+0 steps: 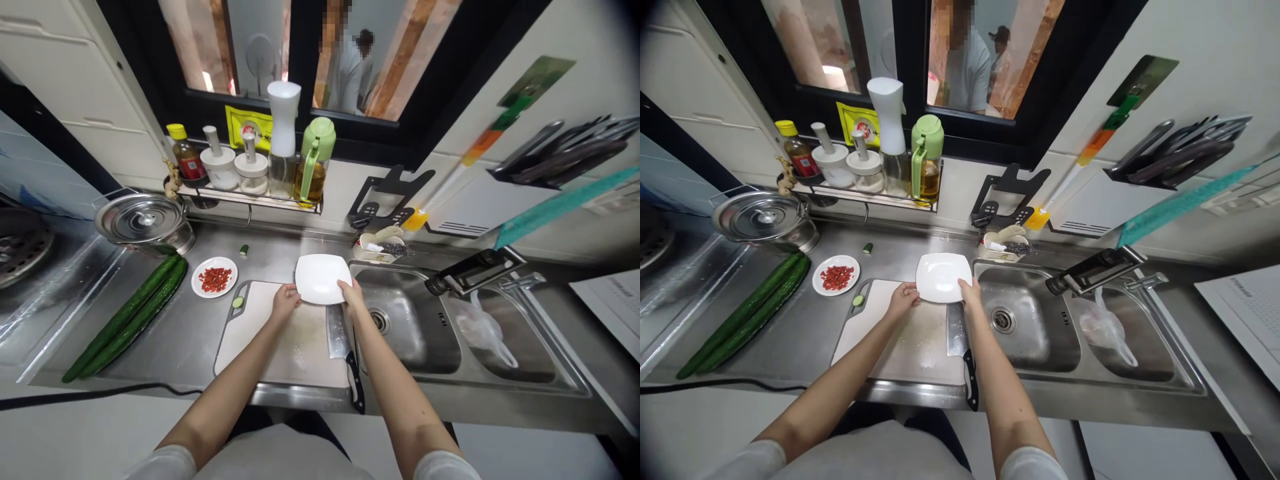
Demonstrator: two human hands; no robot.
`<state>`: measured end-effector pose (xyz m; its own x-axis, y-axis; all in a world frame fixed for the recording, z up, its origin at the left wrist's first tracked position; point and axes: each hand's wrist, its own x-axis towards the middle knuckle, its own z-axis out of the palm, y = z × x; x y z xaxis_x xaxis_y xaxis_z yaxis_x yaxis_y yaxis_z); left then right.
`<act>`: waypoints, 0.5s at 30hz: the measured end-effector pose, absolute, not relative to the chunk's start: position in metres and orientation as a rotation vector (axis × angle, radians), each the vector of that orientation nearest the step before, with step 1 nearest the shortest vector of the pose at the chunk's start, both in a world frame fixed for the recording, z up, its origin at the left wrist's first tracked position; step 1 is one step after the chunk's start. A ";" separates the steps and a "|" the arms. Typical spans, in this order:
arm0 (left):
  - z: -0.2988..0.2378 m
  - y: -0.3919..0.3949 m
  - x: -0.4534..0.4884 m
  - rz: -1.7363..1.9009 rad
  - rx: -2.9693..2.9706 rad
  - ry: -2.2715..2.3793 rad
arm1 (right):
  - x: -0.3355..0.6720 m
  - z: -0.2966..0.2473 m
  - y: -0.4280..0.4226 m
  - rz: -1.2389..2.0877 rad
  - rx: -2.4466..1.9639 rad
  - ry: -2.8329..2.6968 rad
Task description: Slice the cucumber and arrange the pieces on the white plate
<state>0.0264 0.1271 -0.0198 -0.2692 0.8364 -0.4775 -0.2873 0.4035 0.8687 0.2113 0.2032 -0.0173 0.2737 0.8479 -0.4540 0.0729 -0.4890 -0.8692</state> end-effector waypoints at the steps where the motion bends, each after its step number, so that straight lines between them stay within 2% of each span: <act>1: -0.024 0.135 0.024 1.180 0.521 1.484 | 0.210 -0.019 0.211 1.260 -1.828 -0.940; 8: -0.051 0.175 -0.003 1.074 0.666 1.703 | 0.212 -0.029 0.259 1.243 -1.884 -1.361; 15: -0.074 0.187 -0.018 0.951 0.763 1.827 | 0.214 -0.036 0.268 1.235 -1.935 -1.695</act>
<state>-0.0176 0.1874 -0.0741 -0.3939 0.8094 -0.4356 0.1074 0.5112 0.8527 0.2139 0.2685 -0.0364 -0.0580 0.9121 -0.4059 0.6657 -0.2677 -0.6965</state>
